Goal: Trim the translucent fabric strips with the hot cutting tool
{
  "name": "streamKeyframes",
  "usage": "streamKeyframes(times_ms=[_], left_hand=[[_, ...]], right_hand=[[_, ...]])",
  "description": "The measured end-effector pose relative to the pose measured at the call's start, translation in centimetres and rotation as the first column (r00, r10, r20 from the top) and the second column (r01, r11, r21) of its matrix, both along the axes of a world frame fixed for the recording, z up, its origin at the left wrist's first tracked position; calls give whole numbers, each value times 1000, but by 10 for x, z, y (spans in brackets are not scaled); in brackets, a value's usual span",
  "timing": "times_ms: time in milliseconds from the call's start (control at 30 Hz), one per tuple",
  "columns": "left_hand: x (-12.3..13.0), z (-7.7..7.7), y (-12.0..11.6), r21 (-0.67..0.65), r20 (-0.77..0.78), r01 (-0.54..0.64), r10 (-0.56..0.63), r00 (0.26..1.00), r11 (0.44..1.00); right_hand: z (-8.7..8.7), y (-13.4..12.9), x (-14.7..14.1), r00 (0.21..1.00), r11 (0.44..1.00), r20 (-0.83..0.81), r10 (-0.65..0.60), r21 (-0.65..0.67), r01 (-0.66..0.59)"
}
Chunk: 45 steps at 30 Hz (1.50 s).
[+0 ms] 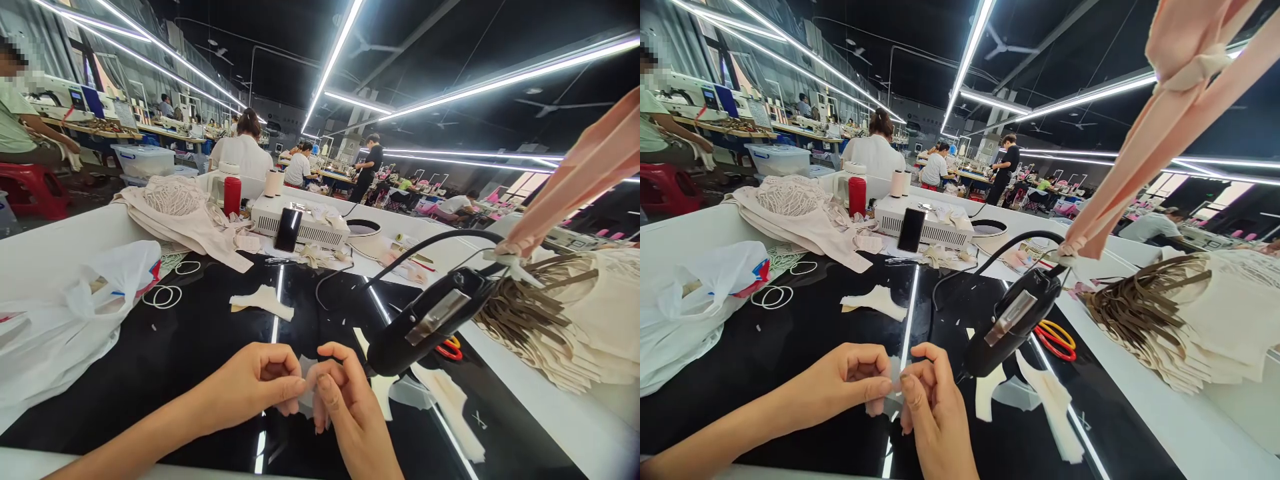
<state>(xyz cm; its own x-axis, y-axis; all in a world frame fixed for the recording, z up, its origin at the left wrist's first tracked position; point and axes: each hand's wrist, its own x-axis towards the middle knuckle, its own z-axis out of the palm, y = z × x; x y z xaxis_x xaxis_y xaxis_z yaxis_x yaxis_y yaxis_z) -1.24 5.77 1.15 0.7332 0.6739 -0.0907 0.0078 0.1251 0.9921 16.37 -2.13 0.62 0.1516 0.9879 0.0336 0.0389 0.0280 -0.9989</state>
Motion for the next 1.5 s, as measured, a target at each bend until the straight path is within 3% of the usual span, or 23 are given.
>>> streamKeyframes(times_ms=[267,500,800,933,1033,1133,1267,1333,1500], left_hand=[[2,-5,4,-8,-102,-102,101,990,995],[2,-6,6,9,-149,-95,95,984,995],[-8,0,9,18,-251,-160,159,955,987],[-15,-4,6,151,-299,-161,201,933,975],[-18,-10,4,413,-392,-113,288,874,904],[-20,-17,2,647,-462,30,361,810,762],[-22,-23,-1,795,-503,203,435,747,572],[-22,-24,-3,812,-516,247,454,726,528],[-23,-26,-3,820,-530,285,469,706,497]], right_hand=[[-9,-5,8,989,999,141,-39,4,39],[-14,2,18,954,998,299,-17,55,0],[-18,8,26,825,978,561,-71,201,-52],[-23,11,24,757,954,648,-83,271,-127],[-27,13,21,695,937,714,-89,296,-184],[-35,14,18,618,919,779,-110,317,-236],[-47,14,15,496,897,850,-179,348,-274],[-50,15,14,435,882,874,-217,366,-296],[-49,16,14,365,860,892,-266,390,-328]])
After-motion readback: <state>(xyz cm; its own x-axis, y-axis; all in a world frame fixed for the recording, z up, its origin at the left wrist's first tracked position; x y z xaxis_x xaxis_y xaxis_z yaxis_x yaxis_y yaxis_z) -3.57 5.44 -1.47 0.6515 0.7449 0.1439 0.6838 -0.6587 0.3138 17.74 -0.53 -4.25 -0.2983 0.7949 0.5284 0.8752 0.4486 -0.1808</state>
